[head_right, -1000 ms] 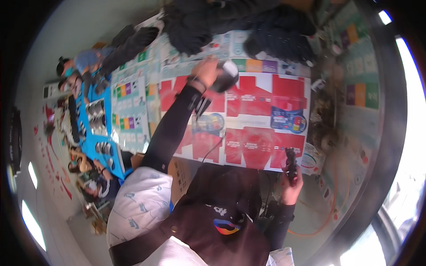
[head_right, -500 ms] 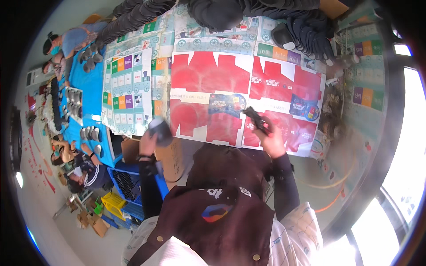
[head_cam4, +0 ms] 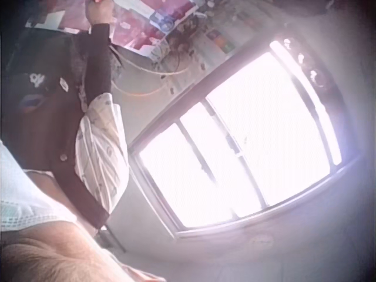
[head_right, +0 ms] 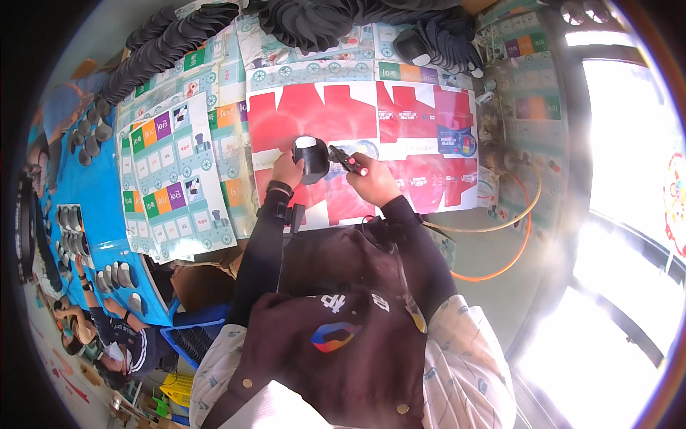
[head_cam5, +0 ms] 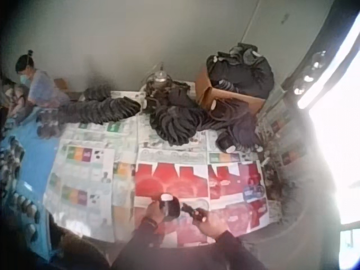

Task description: Using a specialized tool to heat and mold shoe components on a production line.

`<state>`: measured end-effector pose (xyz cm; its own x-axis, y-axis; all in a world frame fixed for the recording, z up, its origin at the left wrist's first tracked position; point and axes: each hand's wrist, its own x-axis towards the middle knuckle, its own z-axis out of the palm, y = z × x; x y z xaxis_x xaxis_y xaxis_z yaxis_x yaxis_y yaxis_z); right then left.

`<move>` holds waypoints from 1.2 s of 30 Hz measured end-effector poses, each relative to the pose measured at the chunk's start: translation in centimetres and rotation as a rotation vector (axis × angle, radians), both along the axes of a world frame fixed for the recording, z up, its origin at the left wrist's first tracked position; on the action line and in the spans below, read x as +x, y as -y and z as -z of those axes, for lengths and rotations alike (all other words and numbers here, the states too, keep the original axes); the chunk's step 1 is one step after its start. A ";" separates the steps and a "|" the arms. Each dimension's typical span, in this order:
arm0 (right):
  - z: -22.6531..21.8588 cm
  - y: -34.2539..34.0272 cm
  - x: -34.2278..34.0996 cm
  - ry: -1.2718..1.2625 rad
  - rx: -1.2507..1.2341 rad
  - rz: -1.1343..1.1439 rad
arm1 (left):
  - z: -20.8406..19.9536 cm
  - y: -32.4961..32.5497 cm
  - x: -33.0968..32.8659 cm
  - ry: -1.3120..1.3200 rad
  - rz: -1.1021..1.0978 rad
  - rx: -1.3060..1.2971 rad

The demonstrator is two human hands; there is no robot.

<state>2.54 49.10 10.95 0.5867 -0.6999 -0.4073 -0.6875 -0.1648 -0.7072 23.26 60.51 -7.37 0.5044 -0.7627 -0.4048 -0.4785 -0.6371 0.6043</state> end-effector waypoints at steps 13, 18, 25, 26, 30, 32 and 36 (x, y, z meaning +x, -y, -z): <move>4.0 -0.8 3.0 0.078 -0.122 -0.051 | 2.3 -3.9 -0.4 -0.512 -0.425 -0.249; 4.3 -0.6 3.9 0.101 -0.120 -0.049 | 0.9 -4.0 -0.9 -0.476 -0.406 -0.270; 6.2 0.9 1.3 0.066 -0.294 -0.045 | -1.0 1.2 -1.0 -0.502 -0.335 -0.275; 6.8 2.7 -0.8 0.045 -0.421 -0.023 | -2.8 3.4 -3.0 -0.490 -0.059 -0.428; 5.2 -6.3 -0.2 0.034 -0.196 -0.068 | 6.8 -9.1 3.6 0.273 0.489 -0.674; 8.3 -4.3 2.5 0.041 -0.188 -0.121 | 12.0 -9.8 4.6 0.538 0.595 -0.430; 8.2 -0.2 1.8 0.034 -0.171 -0.146 | 10.8 -2.0 0.2 0.301 0.628 -0.190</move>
